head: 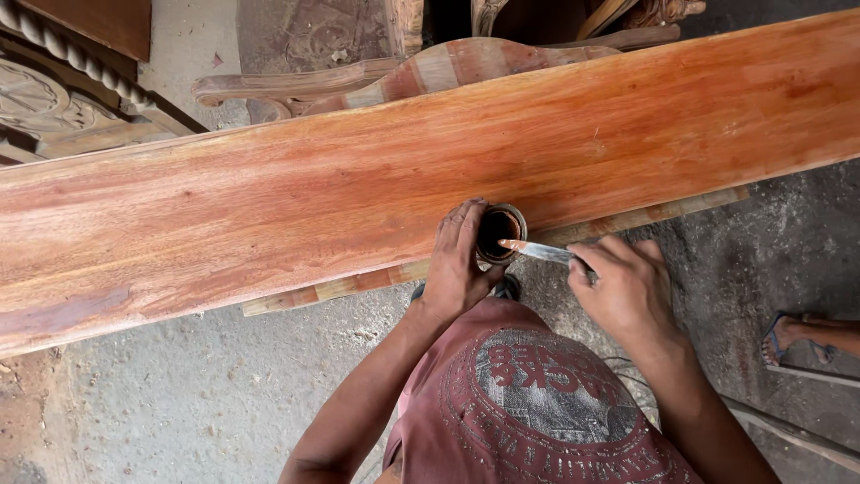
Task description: The person holds a can of wood stain in one hand and a small brush in the other, brushing stain along a long wooden board resting on supports. They periodically dip the brush back into the can, reposition along the board, and continue coating the surface, then step away at the end.
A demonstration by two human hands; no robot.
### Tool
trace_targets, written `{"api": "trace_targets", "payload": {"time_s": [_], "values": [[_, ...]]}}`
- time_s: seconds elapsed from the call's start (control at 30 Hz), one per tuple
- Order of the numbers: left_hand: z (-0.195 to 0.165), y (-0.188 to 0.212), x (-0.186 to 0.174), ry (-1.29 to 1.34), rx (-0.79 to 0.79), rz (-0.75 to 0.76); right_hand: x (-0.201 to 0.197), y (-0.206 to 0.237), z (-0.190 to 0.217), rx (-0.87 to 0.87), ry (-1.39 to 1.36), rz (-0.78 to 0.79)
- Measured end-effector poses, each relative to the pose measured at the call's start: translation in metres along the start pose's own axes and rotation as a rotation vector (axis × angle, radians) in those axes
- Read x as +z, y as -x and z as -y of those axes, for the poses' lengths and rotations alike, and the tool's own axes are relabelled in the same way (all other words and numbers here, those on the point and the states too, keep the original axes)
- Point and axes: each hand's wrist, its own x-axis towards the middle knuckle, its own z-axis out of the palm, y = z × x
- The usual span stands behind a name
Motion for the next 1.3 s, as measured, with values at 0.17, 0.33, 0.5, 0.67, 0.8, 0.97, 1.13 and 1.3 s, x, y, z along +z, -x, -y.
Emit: {"api": "trace_targets", "payload": {"time_s": [0.17, 0.33, 0.5, 0.67, 0.8, 0.97, 1.13, 1.3], "values": [[-0.004, -0.002, 0.011, -0.017, -0.046, 0.005, 0.006, 0.018, -0.001, 0.023, -0.111, -0.035], [-0.004, -0.006, 0.013, -0.028, -0.052, 0.038, 0.020, 0.047, -0.028, 0.184, -0.353, -0.061], [-0.004, -0.012, 0.008, 0.057, -0.217, 0.090, 0.058, 0.071, -0.078, 0.405, -0.528, -0.162], [0.002, -0.007, 0.014, 0.158, -0.287, 0.049, 0.115, 0.069, -0.114, 0.386, -0.331, -0.280], [0.010, 0.000, 0.022, 0.151, -0.214, -0.005, 0.141, 0.073, -0.114, 0.381, -0.287, -0.367], [0.014, 0.006, 0.027, 0.064, -0.167, -0.025, 0.145, 0.083, -0.110, 0.241, -0.271, -0.338], [0.014, 0.006, 0.027, 0.006, -0.181, -0.012, 0.139, 0.077, -0.112, 0.377, -0.228, -0.263], [0.015, 0.007, 0.032, -0.012, -0.150, -0.021, 0.139, 0.072, -0.105, 0.158, -0.302, -0.148]]}}
